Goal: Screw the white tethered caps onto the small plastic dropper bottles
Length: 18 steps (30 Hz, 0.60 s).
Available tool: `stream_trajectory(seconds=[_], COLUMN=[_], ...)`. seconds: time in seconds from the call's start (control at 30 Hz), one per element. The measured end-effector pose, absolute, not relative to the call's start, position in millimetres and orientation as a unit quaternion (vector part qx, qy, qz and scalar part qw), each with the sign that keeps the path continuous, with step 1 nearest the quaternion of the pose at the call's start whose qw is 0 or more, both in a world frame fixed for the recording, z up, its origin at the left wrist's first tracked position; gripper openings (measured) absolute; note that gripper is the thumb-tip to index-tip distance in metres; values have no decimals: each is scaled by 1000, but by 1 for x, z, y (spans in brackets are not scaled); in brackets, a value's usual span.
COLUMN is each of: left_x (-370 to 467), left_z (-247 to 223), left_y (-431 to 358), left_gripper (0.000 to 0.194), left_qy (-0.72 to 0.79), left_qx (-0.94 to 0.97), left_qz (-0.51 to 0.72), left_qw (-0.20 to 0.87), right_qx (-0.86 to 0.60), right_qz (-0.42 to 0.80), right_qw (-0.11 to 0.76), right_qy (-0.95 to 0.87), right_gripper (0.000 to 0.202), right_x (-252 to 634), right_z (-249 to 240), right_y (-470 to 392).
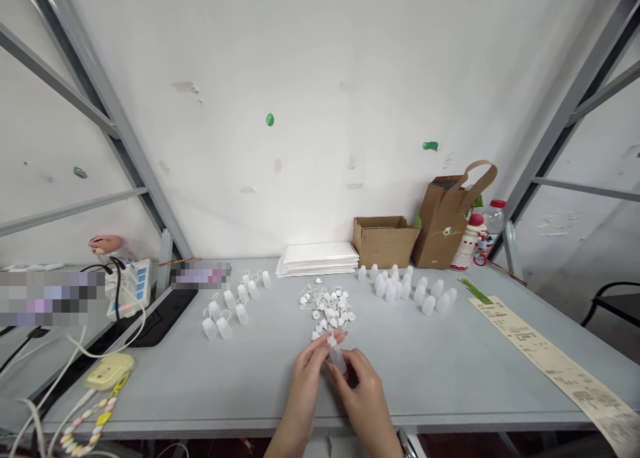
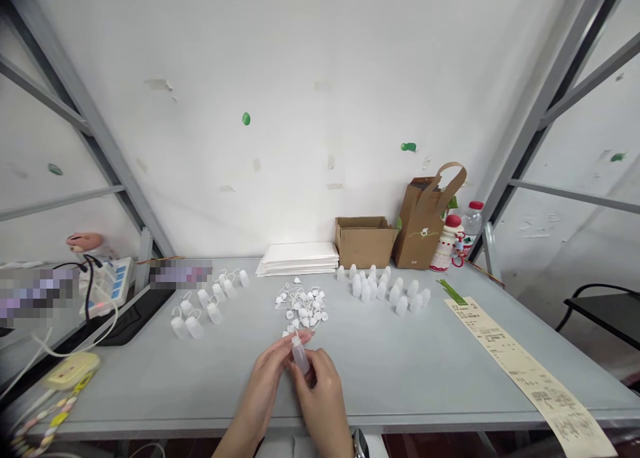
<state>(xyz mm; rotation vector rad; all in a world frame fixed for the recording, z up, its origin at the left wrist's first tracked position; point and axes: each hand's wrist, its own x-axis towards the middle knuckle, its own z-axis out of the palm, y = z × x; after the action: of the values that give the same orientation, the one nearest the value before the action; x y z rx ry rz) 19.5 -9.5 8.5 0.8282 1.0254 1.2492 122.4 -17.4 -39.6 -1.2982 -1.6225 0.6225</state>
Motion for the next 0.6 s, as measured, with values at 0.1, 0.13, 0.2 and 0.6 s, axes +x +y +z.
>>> stream_trajectory(seconds=[0.1,0.13,0.2,0.6], left_x=[25,27,28,11], left_z=[8,7,6,4], left_y=[-12,-13,-12,-5], left_gripper=[31,32,35,35], left_qy=[465,469,466,395], left_qx=[346,343,345,403], left_qz=[549,550,550,528], left_qw=[603,600,602,634], right_qx=[-542,-550,-564,-481], right_qz=[239,238,248,416], right_qw=[474,475,476,492], right_qy=[-652,-644,-628,-594], right_gripper=[15,15,16,15], right_x=[120,120,119,127], right_z=[-45,-46,-46,-30], right_y=[-18,-18,-18,-14])
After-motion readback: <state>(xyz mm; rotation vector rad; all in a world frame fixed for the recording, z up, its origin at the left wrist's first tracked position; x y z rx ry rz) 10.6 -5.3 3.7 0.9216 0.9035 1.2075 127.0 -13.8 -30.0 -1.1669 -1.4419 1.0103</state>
